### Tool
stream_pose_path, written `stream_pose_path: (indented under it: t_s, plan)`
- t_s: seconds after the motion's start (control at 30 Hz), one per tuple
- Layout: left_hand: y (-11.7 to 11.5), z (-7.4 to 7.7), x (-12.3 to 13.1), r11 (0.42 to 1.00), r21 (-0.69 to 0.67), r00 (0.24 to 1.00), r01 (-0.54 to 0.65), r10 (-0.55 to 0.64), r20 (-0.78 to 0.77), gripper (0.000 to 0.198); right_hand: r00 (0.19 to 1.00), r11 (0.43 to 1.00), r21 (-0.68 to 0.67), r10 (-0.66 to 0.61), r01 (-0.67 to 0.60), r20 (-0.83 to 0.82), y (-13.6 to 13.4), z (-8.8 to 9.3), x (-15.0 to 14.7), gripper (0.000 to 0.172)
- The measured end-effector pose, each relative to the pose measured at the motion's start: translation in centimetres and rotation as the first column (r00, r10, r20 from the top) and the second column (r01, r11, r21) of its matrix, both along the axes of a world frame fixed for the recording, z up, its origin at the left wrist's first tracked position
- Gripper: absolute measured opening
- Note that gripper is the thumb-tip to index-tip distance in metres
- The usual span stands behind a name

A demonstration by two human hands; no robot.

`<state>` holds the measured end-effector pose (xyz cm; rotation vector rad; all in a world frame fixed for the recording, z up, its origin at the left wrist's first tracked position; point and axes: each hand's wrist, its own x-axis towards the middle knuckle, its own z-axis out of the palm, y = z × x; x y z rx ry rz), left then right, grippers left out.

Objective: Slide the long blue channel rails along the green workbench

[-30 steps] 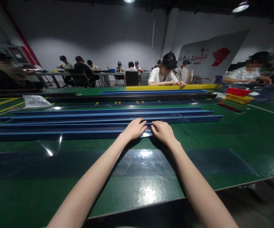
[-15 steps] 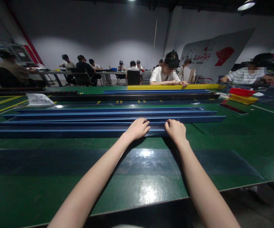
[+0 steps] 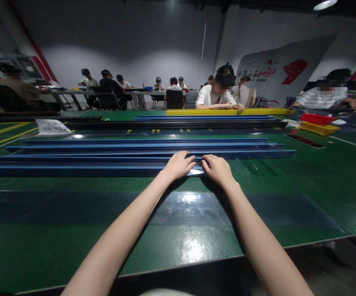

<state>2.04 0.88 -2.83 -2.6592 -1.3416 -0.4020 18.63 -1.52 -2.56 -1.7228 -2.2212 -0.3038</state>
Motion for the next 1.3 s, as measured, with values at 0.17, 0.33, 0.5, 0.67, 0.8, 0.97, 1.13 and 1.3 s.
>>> stream_pose_path:
  t_s: [0.17, 0.33, 0.5, 0.67, 0.8, 0.97, 1.13, 1.3]
  plan:
    - [-0.2, 0.2, 0.3, 0.999, 0.042, 1.0, 0.004, -0.003, -0.017, 0.04, 0.995, 0.995, 0.003, -0.095, 0.095, 0.028, 0.3, 0.0, 0.1, 0.033]
    - [-0.4, 0.5, 0.4, 0.999, 0.034, 0.999, 0.019, -0.018, -0.033, 0.039, 0.98, 0.98, 0.015, -0.2, 0.199, 0.026, 0.4, -0.1, 0.9, 0.034]
    - [-0.4, 0.5, 0.4, 1.0, 0.015, 0.999, 0.021, -0.021, -0.026, 0.038, 0.978, 0.978, 0.013, -0.208, 0.207, 0.036, 0.3, 0.0, 1.2, 0.034]
    - [-0.5, 1.0, 0.3, 1.0, 0.011, 0.999, -0.006, 0.006, -0.043, 0.038, 0.977, 0.978, 0.035, -0.208, 0.207, 0.048, 0.1, 0.1, 0.8, 0.033]
    - [-0.8, 1.7, 0.3, 0.996, 0.032, 0.995, -0.084, 0.086, -0.052, 0.04, 0.984, 0.985, 0.044, -0.168, 0.165, 0.061, -0.3, 0.5, 0.4, 0.034]
    - [-1.2, 2.6, 0.3, 0.982, 0.013, 0.98, -0.187, 0.188, -0.071, 0.04, 0.992, 0.993, 0.027, -0.113, 0.112, 0.059, -0.5, 0.9, 0.2, 0.034]
    - [-1.2, 3.2, -0.1, 0.97, -0.01, 0.967, -0.242, 0.24, -0.09, 0.042, 0.982, 0.981, 0.06, -0.188, 0.186, 0.019, -0.4, 0.8, 1.1, 0.033]
    - [-1.1, 3.5, -0.5, 0.949, -0.022, 0.944, -0.316, 0.312, -0.108, 0.04, 0.953, 0.945, 0.124, -0.302, 0.302, -0.016, -0.2, 0.6, 1.9, 0.036]
